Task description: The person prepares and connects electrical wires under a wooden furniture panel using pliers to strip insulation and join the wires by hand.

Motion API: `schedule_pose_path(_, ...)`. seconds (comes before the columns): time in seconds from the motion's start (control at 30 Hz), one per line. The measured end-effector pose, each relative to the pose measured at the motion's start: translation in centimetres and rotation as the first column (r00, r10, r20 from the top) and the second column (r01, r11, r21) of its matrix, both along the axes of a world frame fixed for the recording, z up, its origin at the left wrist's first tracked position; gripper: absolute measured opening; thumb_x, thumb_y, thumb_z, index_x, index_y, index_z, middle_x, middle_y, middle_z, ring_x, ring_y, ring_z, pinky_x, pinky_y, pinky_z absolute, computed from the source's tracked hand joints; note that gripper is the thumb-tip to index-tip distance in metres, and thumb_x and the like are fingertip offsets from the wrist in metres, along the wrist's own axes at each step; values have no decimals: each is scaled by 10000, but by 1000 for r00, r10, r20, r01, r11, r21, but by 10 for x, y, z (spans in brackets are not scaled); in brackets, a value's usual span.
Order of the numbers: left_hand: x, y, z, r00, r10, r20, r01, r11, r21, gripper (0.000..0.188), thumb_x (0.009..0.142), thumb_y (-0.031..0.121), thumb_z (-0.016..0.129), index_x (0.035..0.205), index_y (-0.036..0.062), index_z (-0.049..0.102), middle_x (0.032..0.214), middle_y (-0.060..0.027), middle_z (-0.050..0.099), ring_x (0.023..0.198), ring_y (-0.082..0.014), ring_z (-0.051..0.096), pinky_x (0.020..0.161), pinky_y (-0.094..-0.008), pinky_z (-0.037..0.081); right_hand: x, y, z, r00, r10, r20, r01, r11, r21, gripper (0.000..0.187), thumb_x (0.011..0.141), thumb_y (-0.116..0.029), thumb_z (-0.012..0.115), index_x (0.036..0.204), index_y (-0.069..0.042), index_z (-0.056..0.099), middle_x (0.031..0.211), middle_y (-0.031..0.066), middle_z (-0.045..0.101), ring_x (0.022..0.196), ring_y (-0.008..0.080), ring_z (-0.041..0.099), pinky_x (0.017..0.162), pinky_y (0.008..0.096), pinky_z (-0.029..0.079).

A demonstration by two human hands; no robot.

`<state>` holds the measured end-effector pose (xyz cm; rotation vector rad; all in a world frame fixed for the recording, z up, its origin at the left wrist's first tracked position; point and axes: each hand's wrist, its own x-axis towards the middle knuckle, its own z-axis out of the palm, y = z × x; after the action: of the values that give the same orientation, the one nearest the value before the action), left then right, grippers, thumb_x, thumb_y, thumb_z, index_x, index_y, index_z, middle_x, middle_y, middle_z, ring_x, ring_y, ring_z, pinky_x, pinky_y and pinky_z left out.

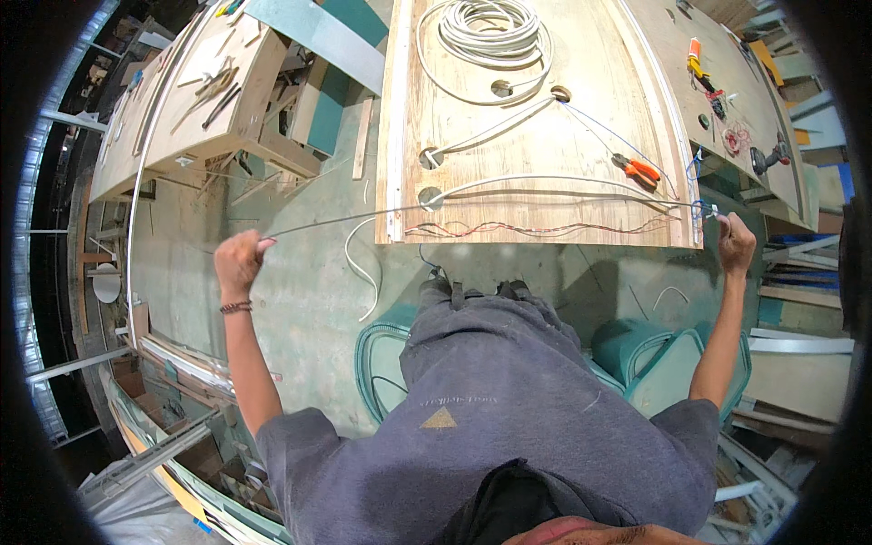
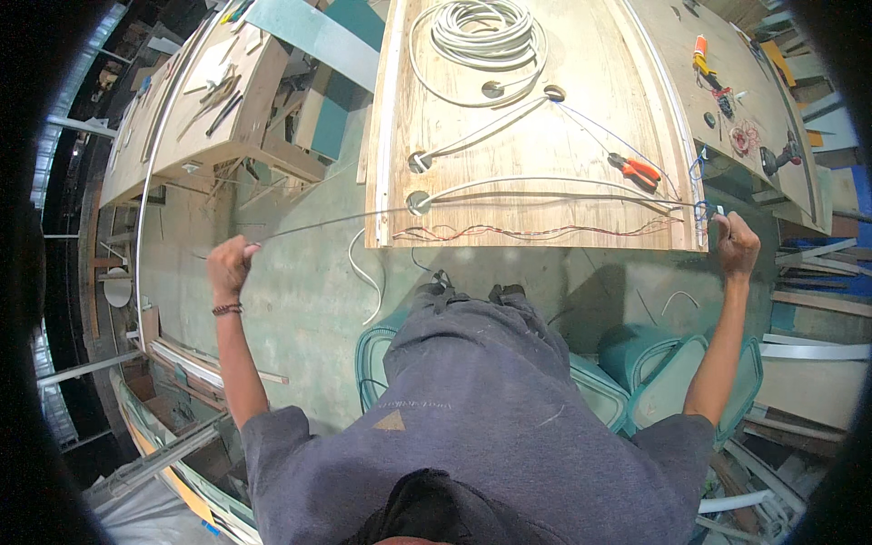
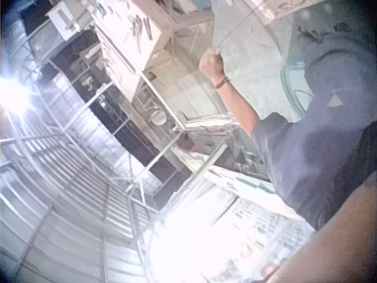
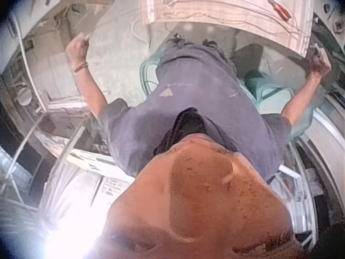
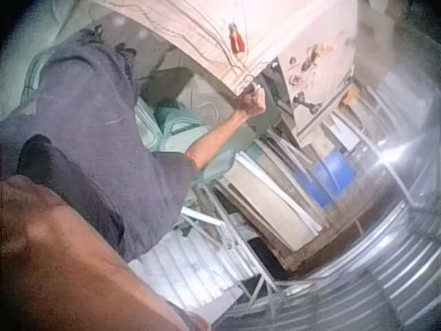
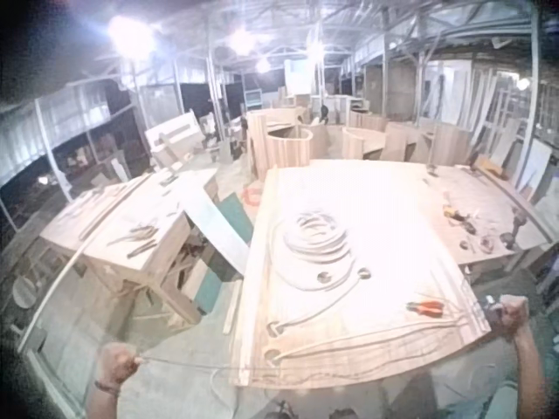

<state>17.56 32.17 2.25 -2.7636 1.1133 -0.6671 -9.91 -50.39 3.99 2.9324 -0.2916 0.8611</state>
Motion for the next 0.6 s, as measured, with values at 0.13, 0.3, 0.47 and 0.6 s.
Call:
schedule_pose_path(0.13,-9,-10,0,993,-42,113,35,997,61,360,945,385,579,752,111,445,687,-49,490,623,-243,511,594,-358,423,-14,-25,7,998,-61,-30,61,998,-11,447,1010,-401,506,766,-25,512,674,188,453,590,405,495,516,423,407)
schedule_pose_path(0.3,-10,-3,5,961,-149,232,107,977,186,185,931,282,612,892,126,520,753,-14,502,725,-205,503,750,-372,420,-37,-47,16,988,-135,-74,132,990,-39,450,1014,-455,459,866,-53,597,728,205,519,689,436,558,571,462,441)
schedule_pose_path(0.47,6,-9,18,914,-275,296,235,958,166,139,883,175,647,921,114,528,758,-24,539,741,-211,540,734,-375,431,-52,-55,31,953,-245,-179,232,969,-89,417,1025,-435,438,923,-73,618,782,198,553,738,425,585,603,471,453)
schedule_pose_path(0.6,30,36,-4,987,-53,151,60,998,-38,80,903,76,634,934,74,560,732,-59,574,660,-238,595,591,-361,479,-82,-80,43,978,-161,-133,113,944,-309,338,1029,-376,449,982,-98,636,871,150,601,765,390,618,633,448,479)
